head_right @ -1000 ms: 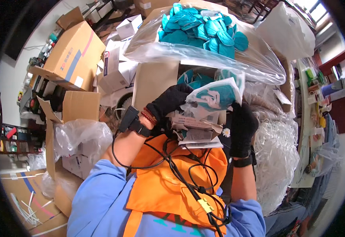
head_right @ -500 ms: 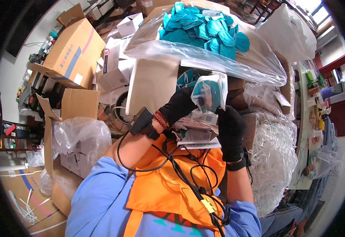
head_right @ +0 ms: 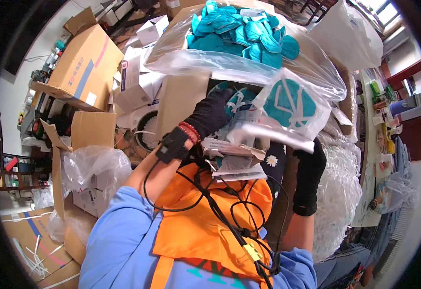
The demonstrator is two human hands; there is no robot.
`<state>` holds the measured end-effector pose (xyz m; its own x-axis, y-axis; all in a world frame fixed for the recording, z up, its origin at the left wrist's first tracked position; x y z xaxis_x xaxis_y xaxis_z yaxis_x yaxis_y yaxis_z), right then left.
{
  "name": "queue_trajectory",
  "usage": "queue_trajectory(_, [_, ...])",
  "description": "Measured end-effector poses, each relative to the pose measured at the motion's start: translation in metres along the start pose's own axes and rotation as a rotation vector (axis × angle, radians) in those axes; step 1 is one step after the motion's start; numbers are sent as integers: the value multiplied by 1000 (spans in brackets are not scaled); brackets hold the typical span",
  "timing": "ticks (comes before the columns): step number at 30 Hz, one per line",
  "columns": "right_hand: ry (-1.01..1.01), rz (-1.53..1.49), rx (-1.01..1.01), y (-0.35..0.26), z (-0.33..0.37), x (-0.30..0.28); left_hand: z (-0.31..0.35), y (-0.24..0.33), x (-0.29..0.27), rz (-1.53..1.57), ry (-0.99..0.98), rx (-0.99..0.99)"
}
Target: Sort and inspect green surgical face masks by organizing them into stacks and placing them in boxes.
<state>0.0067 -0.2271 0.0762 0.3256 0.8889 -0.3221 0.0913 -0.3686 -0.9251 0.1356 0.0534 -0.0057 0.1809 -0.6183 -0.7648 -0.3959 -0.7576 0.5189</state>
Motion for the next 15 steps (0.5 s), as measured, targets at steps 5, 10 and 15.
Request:
queue_trajectory(5, [-12, 304, -208, 87, 17, -38, -11, 42, -41, 758, -98, -86])
queue_trajectory(10, [-67, 112, -34, 106, 16, -27, -3, 62, -23, 898, -154, -43])
queue_trajectory(15, [43, 299, -169, 104, 23, -31, 5, 72, 1, 984, -351, -101])
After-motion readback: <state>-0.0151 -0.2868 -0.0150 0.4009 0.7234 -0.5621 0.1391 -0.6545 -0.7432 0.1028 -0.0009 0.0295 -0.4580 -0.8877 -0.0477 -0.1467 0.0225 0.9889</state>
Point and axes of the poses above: each hand's wrist, its own z-axis away from the middle knuckle, its own x-axis out of the palm, y = z × x, the point moved 9 cm from there along -z, towards the middle knuckle, and after that the axes turned 4 degrees about -z, right-handed, at the moved point
